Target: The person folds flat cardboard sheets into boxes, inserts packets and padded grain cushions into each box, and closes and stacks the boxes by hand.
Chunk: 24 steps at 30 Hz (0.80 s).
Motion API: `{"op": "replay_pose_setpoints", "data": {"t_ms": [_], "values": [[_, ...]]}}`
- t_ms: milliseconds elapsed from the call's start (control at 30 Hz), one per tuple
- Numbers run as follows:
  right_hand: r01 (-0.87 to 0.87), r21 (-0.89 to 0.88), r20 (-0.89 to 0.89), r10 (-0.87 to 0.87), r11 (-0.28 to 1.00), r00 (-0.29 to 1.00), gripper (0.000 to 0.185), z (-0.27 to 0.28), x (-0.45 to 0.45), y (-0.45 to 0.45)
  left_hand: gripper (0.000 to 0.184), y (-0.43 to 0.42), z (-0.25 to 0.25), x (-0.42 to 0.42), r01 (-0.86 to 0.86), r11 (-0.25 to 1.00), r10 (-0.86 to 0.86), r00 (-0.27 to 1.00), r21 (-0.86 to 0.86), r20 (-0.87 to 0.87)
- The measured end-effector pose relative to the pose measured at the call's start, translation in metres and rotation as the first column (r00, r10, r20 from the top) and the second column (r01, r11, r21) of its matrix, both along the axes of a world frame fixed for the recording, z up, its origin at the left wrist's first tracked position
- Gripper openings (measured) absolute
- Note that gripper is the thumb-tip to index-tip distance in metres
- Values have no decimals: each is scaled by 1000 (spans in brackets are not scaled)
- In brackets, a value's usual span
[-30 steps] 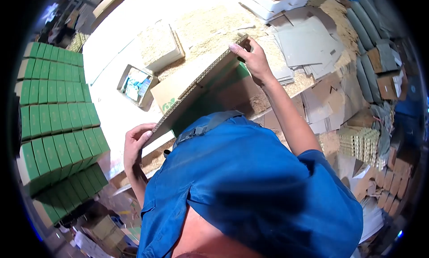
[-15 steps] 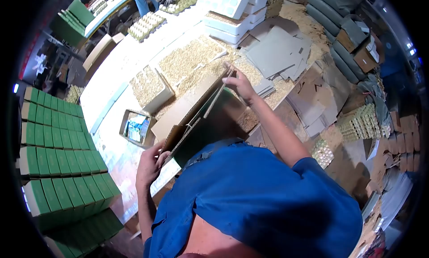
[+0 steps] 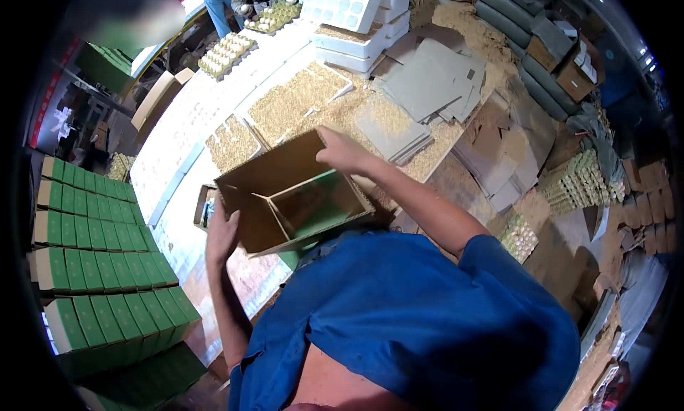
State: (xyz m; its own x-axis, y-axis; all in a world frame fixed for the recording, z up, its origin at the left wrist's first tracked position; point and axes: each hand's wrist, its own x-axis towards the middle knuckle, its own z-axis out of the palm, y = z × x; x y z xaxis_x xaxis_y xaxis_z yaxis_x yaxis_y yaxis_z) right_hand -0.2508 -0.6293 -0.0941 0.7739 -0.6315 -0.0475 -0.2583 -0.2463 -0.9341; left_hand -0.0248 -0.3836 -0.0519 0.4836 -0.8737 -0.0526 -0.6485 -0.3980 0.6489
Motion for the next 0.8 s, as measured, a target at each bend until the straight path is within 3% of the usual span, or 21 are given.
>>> {"op": "replay_pose_setpoints", "data": {"t_ms": [67, 100, 200, 267, 333, 367, 400, 467, 533, 567, 633, 667, 733, 800], "values": [[132, -40, 205, -121, 990, 971, 56, -66, 12, 9, 70, -10, -14, -23, -104, 992, 108, 993, -66, 50], [130, -26, 198, -122, 991, 973, 56, -68, 11, 12, 71, -12, -8, -34, -151, 988, 152, 985, -19, 83], [112, 312, 339, -221, 944, 914, 55, -34, 3, 19, 71, -11, -10, -40, -70, 997, 75, 974, -32, 212], [296, 136, 382, -325, 946, 865, 54, -47, 12, 22, 70, -9, -9, -46, -56, 998, 51, 980, 21, 192], [315, 50, 260, -317, 948, 912, 58, -54, 12, 20, 70, -9, -10, -51, -38, 993, 63, 970, -110, 234], [260, 217, 349, -324, 941, 879, 61, -61, 17, 14, 70, -7, -16, -48, -50, 983, 73, 989, -175, 129], [299, 191, 320, -347, 935, 881, 62, -68, 17, 12, 67, -4, -21, -45, -56, 971, 77, 994, -233, 83], [-6, 593, 380, -274, 805, 884, 59, -89, 11, 9, 65, -2, -19, -43, -13, 957, 22, 999, -291, 25], [230, 397, 242, -343, 888, 907, 52, -140, 28, 2, 63, -2, -9, -57, -39, 955, 23, 998, -294, -60], [168, 209, 381, -239, 963, 893, 43, -113, 23, 3, 63, 1, -12, -54, 4, 964, 2, 1000, -265, 20], [334, 251, 159, -379, 909, 912, 36, -117, 24, 6, 62, 6, -10, -55, 52, 977, -34, 996, -208, 88], [447, 232, 41, -467, 864, 883, 36, -127, 30, 7, 62, 11, -15, -51, -3, 978, -4, 999, -210, -36], [360, 215, 101, -387, 908, 917, 37, -153, 46, 0, 64, 19, -17, -52, -27, 978, 20, 999, -206, -36], [423, 131, 191, -441, 897, 877, 30, -134, 33, 9, 65, 38, -32, -34, -204, 959, 158, 961, -196, -227]]}}
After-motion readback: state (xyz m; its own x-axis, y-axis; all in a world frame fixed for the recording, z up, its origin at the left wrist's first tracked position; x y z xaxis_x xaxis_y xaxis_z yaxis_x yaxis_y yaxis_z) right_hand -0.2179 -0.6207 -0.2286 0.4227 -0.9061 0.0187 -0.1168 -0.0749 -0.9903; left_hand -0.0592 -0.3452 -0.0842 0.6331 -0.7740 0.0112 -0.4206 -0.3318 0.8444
